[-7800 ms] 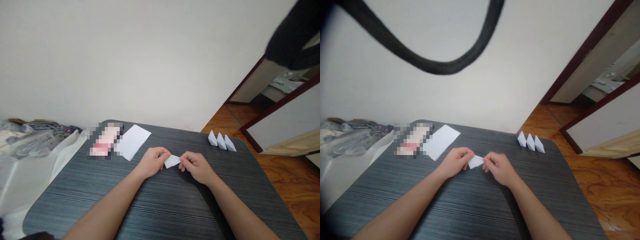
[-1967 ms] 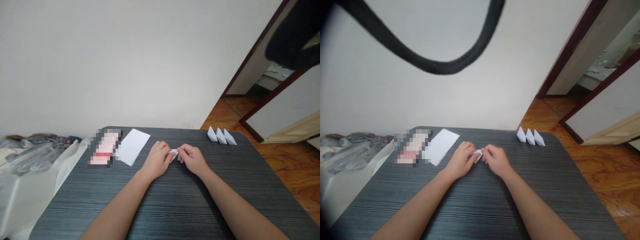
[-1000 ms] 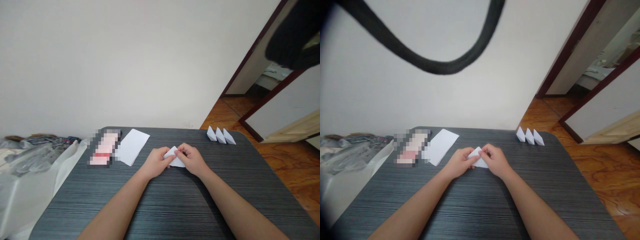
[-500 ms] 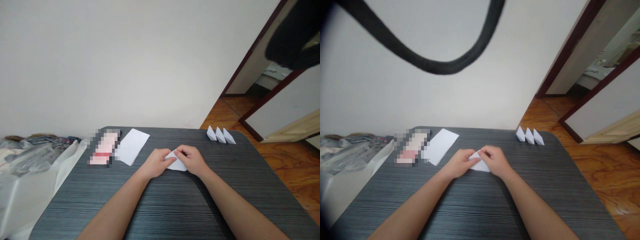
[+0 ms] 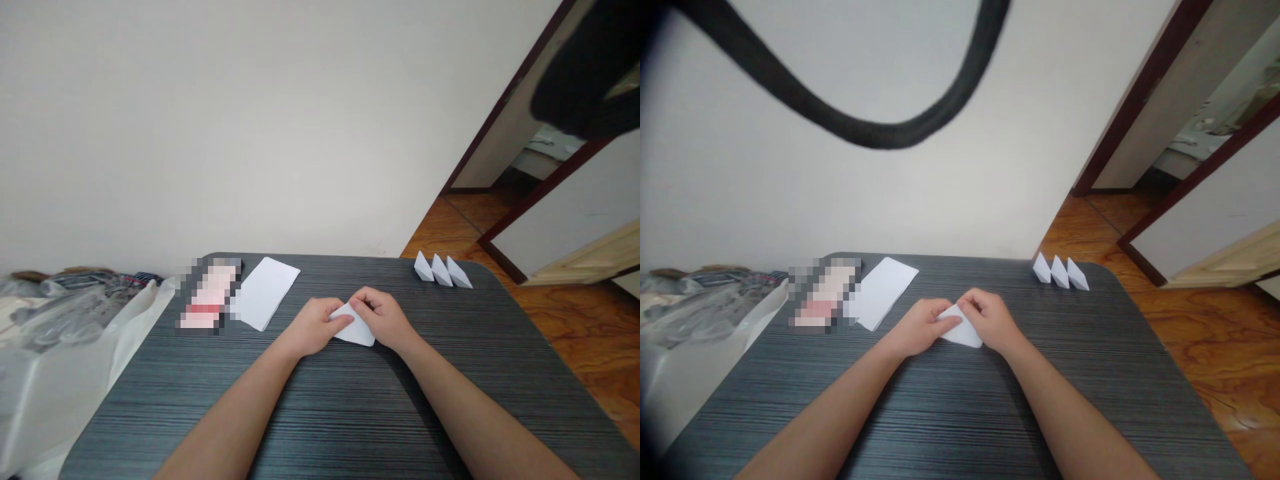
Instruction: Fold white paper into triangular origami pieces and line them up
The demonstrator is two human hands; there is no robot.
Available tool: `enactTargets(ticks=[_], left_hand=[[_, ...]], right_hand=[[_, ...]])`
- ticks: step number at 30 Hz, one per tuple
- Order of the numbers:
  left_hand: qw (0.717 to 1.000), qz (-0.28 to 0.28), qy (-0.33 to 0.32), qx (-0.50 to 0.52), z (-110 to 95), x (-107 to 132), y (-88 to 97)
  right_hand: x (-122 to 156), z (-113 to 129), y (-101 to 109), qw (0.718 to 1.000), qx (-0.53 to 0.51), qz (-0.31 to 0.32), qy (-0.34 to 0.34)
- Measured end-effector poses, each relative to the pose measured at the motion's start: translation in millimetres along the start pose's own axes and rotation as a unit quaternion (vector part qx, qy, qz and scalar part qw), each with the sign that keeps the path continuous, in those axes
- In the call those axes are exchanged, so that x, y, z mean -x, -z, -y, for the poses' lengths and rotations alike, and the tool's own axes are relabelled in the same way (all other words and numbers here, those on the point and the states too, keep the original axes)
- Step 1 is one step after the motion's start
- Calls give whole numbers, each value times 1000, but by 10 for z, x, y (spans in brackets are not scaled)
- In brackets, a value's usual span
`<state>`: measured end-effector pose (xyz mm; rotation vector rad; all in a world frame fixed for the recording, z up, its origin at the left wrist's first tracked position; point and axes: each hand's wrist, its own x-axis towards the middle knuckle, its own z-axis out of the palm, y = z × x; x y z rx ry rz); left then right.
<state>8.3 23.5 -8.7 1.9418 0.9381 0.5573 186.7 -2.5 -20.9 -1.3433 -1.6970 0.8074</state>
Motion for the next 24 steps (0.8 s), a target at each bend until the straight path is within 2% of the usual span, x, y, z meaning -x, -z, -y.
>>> enactTargets(ticks=[4, 7, 10, 17, 24], left_hand=[[994, -30, 42, 100, 45, -8, -16], [985, -39, 65, 156, 78, -12, -37], [983, -41, 66, 165, 71, -12, -37], [976, -20, 59, 210, 43, -13, 27], [980, -35, 49, 189, 111, -12, 21]], right_hand=[[19, -34, 27, 999, -10, 11, -29], [35, -43, 48, 997, -19, 42, -60], [37, -30, 64, 995, -28, 60, -78], [29, -20, 109, 996, -8, 40, -83], [36, -52, 95, 994, -41, 35, -98]])
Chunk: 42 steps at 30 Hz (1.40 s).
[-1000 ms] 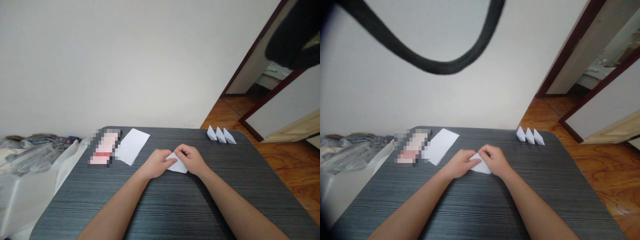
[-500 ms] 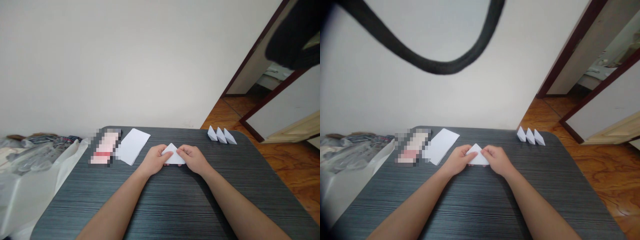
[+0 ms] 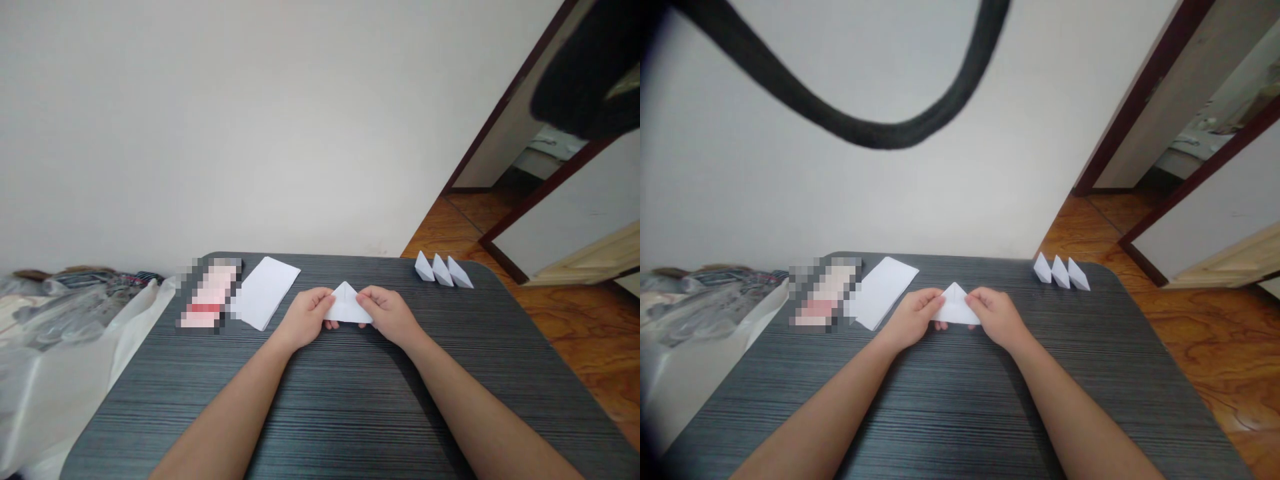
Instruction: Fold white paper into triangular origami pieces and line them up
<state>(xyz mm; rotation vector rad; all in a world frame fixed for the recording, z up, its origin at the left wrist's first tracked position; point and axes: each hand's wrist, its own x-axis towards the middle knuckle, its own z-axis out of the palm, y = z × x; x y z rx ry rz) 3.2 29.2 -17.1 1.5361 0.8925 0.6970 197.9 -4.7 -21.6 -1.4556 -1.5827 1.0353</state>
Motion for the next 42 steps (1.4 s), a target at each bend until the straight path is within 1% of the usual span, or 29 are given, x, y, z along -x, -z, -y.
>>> enactTargets(ticks=[5, 12, 17, 22, 25, 28, 31, 34, 37, 40, 42], left_hand=[[1000, -22, -4, 13, 25, -19, 12], [999, -31, -1, 20, 25, -27, 5], [999, -29, 3, 24, 20, -16, 16], [999, -4, 9, 31, 1, 18, 24], [999, 18, 20, 29, -23, 41, 14], [999, 27, 28, 28, -37, 56, 14], [998, 28, 30, 45, -27, 58, 34], [998, 24, 33, 55, -6, 57, 63], [998, 22, 35, 47, 6, 61, 88], [998, 25, 33, 37, 7, 67, 99], [999, 27, 33, 34, 7, 67, 100]], right_hand=[[-6, -28, -15, 998, -57, 26, -7], [-17, -87, -1, 997, -73, 3, -18], [-6, -62, 12, 996, -89, 8, -26], [20, -16, -34, 994, -100, 47, -19], [34, -17, -79, 993, -96, 65, -20], [41, -23, -101, 992, -91, 84, -19], [47, -17, -99, 992, -91, 90, 12], [60, -6, -95, 990, -85, 90, 70], [74, -5, -96, 990, -25, 82, 110], [77, -12, -90, 989, 46, 70, 119], [74, -12, -81, 987, 75, 62, 125]])
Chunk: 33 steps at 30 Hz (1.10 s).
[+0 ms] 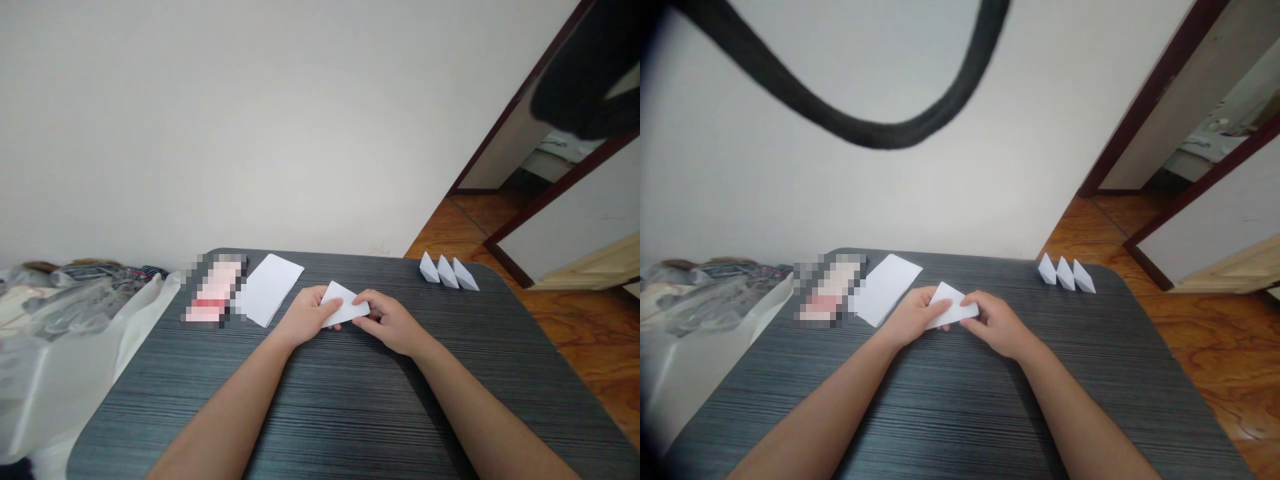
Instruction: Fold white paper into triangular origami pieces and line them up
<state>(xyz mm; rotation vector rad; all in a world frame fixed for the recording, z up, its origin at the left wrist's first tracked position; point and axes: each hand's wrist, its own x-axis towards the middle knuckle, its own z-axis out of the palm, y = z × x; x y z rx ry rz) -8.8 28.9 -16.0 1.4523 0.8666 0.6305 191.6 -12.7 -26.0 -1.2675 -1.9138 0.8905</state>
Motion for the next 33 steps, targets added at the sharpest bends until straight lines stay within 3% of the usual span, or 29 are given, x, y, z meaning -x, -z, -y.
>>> enactTargets(ticks=[9, 14, 33], left_hand=[[1000, 10, -13, -17, 3, -5, -13], [997, -6, -24, -74, 19, -7, -3], [978, -21, -60, -198, -12, 13, 4]], right_hand=[[-24, 56, 30, 996, 30, -12, 80], [-43, 47, 26, 992, 15, -27, 118], [-58, 64, -25, 995, 17, -35, 94]])
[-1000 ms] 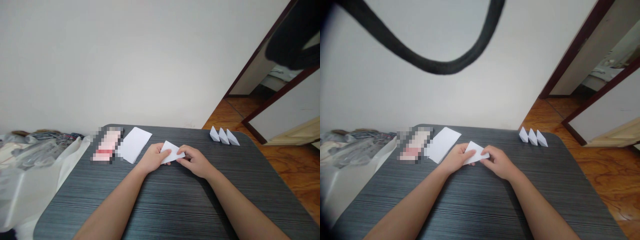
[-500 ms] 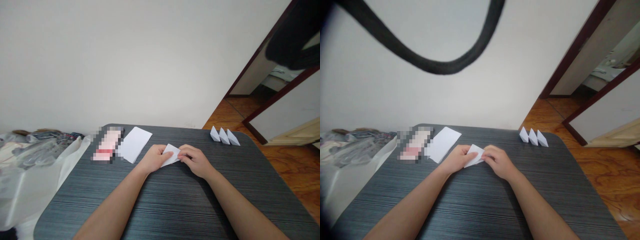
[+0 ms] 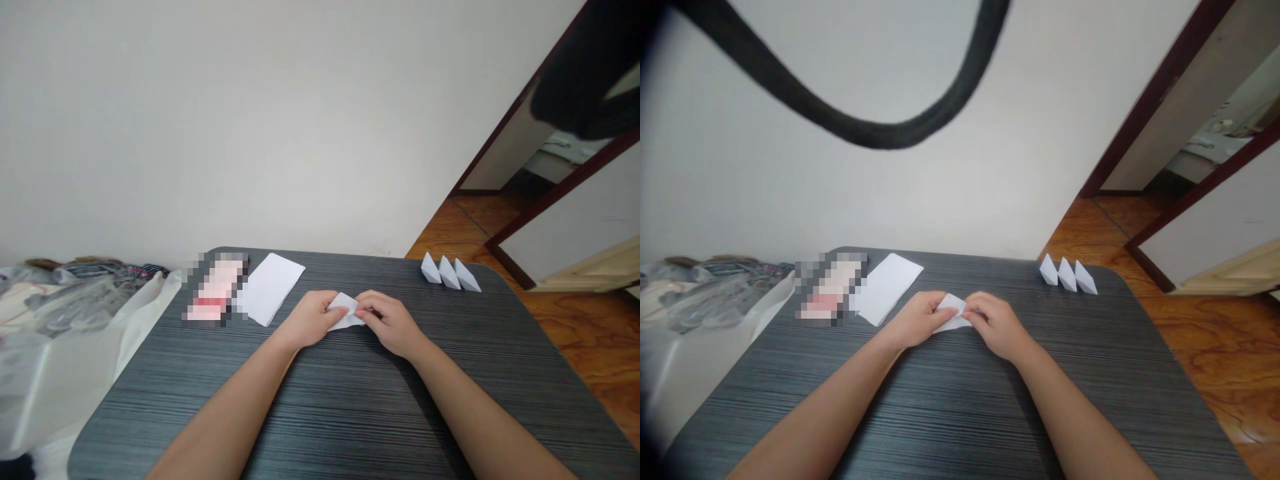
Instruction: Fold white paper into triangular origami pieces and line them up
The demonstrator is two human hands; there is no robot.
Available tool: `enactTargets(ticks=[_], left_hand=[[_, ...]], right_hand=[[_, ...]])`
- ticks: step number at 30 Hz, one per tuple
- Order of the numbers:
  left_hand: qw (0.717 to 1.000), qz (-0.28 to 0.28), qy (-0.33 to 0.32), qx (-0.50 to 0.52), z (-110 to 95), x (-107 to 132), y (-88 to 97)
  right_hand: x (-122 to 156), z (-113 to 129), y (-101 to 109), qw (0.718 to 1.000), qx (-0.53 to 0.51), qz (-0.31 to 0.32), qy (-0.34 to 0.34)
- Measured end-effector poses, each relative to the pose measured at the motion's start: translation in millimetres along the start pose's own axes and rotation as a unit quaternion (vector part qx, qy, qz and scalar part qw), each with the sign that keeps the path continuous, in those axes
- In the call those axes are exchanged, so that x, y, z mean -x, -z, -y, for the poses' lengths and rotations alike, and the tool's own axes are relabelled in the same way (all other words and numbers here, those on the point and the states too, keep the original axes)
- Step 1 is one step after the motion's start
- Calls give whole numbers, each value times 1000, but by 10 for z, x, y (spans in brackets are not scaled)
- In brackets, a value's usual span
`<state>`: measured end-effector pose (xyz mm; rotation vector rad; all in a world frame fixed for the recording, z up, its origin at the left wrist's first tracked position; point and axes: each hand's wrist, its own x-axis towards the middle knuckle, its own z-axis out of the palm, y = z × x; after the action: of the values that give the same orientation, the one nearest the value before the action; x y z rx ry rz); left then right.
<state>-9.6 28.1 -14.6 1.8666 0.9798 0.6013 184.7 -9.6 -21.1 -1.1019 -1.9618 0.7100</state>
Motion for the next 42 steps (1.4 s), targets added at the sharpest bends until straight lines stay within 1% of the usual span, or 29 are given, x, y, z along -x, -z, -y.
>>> enactTargets(ticks=[4, 8, 10, 12, 15, 20, 28, 34, 39, 42], left_hand=[[1000, 13, -3, 16, -8, -6, -1], [994, 28, -13, 105, -32, -13, -3], [990, 32, -21, 133, -39, -11, -6], [991, 28, -20, 129, -38, -7, -14], [993, 15, -1, 117, -20, -3, -33], [989, 34, 29, 143, 5, -14, -44], [984, 42, 35, 167, -33, -17, -19], [981, 22, 50, 188, -22, -20, -56], [992, -10, 24, 127, 5, -17, -71], [994, -18, 20, 105, 28, -15, -67]], right_hand=[[1, 6, -1, 999, 24, -17, -22], [4, -26, 17, 996, 53, -41, -58], [5, -44, 23, 994, 62, -50, -73], [7, -58, 22, 993, 66, -61, -83], [10, -66, 12, 991, 64, -74, -94], [11, -61, -7, 990, 62, -79, -101], [23, -61, -14, 988, 44, -84, -118], [16, -72, -42, 988, 42, -92, -118], [7, -46, -56, 991, 36, -86, -99], [17, -52, -80, 990, 30, -83, -110]])
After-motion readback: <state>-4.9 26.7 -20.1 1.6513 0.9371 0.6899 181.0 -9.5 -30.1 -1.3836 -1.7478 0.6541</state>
